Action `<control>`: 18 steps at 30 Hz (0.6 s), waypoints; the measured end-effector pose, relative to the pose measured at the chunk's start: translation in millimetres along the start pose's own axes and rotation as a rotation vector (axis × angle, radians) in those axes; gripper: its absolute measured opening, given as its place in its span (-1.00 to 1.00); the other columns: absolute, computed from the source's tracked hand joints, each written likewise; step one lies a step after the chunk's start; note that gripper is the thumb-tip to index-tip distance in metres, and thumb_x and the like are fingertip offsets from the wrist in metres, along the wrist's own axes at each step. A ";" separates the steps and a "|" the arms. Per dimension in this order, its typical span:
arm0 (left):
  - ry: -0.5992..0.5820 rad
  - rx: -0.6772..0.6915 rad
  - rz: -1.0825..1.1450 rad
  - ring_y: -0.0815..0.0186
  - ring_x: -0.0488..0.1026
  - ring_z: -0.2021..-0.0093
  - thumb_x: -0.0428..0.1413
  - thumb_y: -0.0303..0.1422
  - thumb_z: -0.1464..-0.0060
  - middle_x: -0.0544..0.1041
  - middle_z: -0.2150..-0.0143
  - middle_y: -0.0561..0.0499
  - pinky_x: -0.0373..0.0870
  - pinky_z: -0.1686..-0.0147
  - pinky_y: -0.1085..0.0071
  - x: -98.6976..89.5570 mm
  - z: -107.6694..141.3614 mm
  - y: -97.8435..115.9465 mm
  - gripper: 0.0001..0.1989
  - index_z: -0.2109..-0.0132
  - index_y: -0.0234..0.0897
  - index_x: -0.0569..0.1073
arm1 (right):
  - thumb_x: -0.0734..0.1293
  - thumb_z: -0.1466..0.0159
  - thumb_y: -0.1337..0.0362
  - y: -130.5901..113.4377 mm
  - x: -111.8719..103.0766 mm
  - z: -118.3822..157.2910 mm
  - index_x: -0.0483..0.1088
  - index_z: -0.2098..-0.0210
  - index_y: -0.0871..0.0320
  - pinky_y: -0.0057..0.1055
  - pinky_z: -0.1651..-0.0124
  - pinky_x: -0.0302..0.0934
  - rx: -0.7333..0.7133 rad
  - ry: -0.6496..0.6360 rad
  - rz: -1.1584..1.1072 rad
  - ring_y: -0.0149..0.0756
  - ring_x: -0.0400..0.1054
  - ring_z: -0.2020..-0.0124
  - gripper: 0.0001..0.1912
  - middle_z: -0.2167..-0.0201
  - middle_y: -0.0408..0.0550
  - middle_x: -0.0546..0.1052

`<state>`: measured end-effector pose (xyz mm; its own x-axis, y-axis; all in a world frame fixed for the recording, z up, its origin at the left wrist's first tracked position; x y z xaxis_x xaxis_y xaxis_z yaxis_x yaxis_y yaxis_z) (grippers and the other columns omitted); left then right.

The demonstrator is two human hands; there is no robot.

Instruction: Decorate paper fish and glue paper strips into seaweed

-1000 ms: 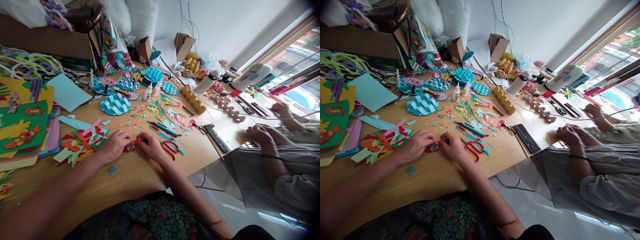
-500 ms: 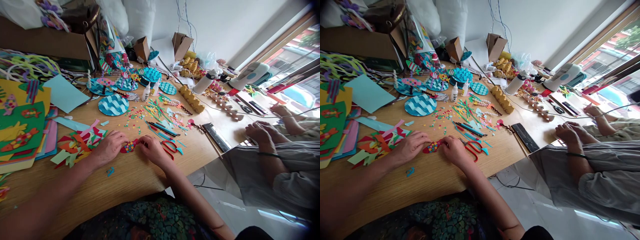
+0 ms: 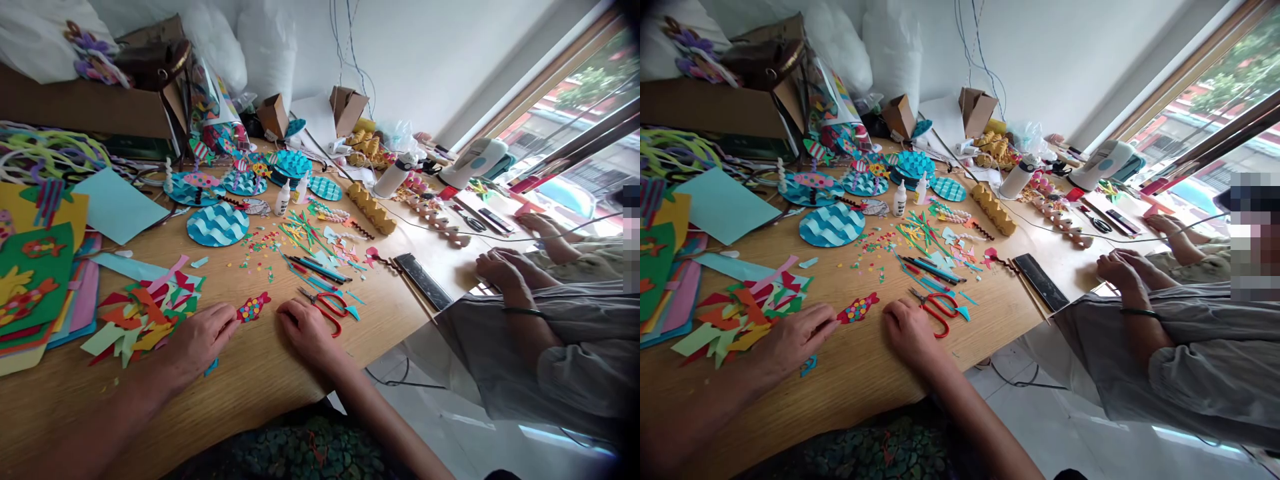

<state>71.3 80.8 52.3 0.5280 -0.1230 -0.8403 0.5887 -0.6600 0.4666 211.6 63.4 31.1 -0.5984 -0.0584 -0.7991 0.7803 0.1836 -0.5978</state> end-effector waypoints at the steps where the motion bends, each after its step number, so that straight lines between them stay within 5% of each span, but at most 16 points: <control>1: 0.025 -0.009 0.009 0.35 0.41 0.45 -0.19 -0.37 -0.14 0.42 0.48 0.06 0.31 0.46 0.48 -0.3 0.8 -2.3 -0.78 0.40 -0.23 0.29 | 0.15 -0.21 0.42 0.9 1.2 1.0 0.38 0.30 0.20 -0.50 0.26 0.16 0.005 0.007 0.007 -0.39 0.32 0.32 -0.81 0.34 -0.04 0.46; 9: 0.115 -0.014 0.055 0.33 0.48 0.31 -0.15 -0.41 -0.12 0.52 0.33 0.03 0.39 0.29 0.46 4.6 8.5 -19.3 -0.82 0.25 -0.20 0.34 | 0.16 -0.19 0.44 -0.1 -3.2 -1.1 0.37 0.31 0.17 -0.50 0.25 0.17 -0.004 0.045 -0.023 -0.39 0.32 0.32 -0.82 0.35 -0.06 0.46; 18: 0.078 0.025 0.045 0.33 0.49 0.34 -0.17 -0.46 -0.10 0.52 0.36 0.02 0.41 0.35 0.47 6.9 7.5 -16.2 -0.77 0.27 -0.22 0.38 | 0.17 -0.15 0.45 3.1 -29.9 -49.2 0.39 0.33 0.17 -0.50 0.27 0.13 -0.041 0.051 0.100 -0.39 0.32 0.33 -0.80 0.35 -0.06 0.48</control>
<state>60.7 85.1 36.9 0.6001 -0.0956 -0.7942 0.5484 -0.6737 0.4955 223.0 113.9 56.3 -0.5272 0.0122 -0.8496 0.8291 0.2264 -0.5112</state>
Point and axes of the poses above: each hand's wrist, its own z-axis away from the middle knuckle, its own x-axis out of the palm, y = z × x, the point moved 9 cm from there along -z, towards the middle knuckle
